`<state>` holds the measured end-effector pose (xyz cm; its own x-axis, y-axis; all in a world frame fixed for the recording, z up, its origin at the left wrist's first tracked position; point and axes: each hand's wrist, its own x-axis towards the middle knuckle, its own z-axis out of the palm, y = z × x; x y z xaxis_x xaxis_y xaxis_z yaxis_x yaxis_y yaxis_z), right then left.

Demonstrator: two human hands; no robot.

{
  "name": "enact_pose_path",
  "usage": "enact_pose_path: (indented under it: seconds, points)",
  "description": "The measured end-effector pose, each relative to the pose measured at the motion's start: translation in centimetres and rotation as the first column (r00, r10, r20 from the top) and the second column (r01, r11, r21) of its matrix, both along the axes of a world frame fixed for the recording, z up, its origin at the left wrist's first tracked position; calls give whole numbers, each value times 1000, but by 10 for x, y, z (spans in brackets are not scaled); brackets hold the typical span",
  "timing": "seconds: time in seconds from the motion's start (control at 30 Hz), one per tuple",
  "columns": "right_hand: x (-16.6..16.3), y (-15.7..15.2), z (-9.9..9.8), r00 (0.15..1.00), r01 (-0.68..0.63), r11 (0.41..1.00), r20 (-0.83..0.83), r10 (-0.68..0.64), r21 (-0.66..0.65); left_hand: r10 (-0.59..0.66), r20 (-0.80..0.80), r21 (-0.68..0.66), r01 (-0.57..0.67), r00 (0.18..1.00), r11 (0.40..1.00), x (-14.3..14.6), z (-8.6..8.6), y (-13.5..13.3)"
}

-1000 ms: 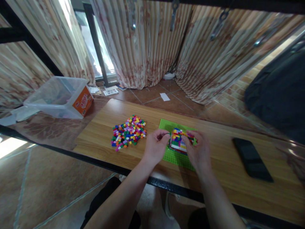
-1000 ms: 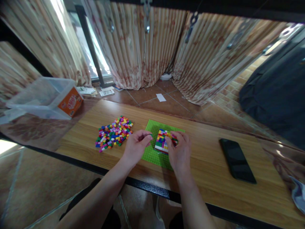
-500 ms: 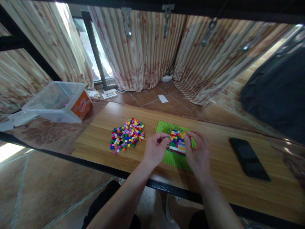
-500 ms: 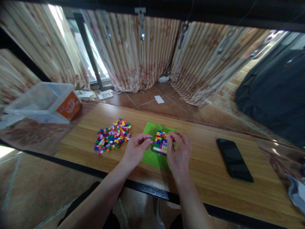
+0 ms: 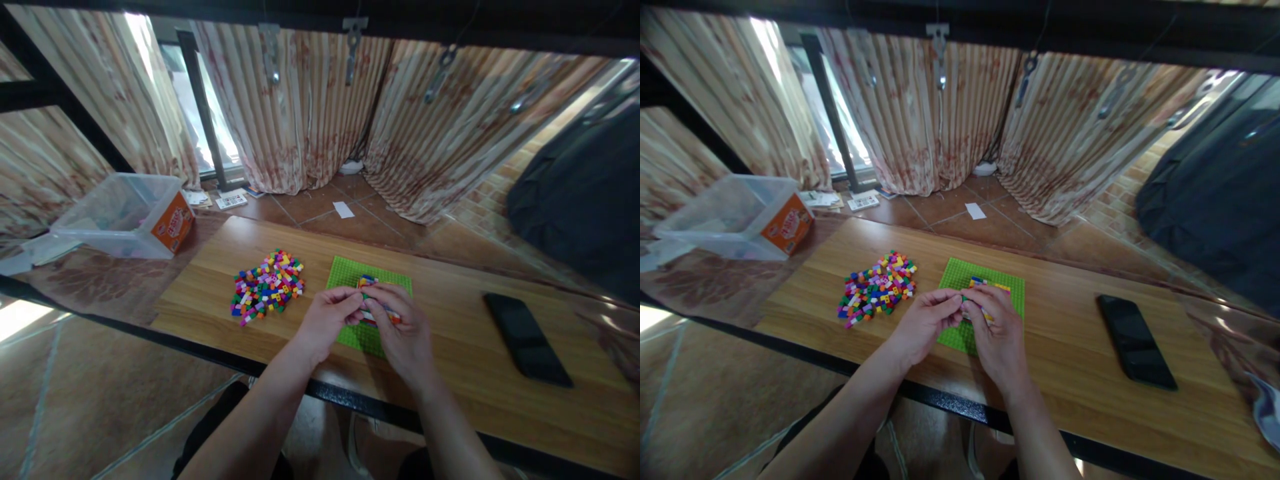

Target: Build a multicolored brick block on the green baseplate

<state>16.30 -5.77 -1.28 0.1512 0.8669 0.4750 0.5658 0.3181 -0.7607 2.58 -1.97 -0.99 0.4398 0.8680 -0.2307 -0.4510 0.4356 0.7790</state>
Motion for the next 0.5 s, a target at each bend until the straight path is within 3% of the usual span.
enact_pose_path:
  seconds: [0.23,0.37,0.5]
  points:
    - [12,2,-2,994,62,998,-93,-62,-5,4,-33,-16,-4,999,1000,1,0,1]
    - [40,3,-5,987,156,987,-40,-157,-24,80,-106,-7,-81,991,997,0,2,2]
    - [58,3,-12,991,130,985,60,-124,-110,124,-164,10,-124,979,992,-1,5,3]
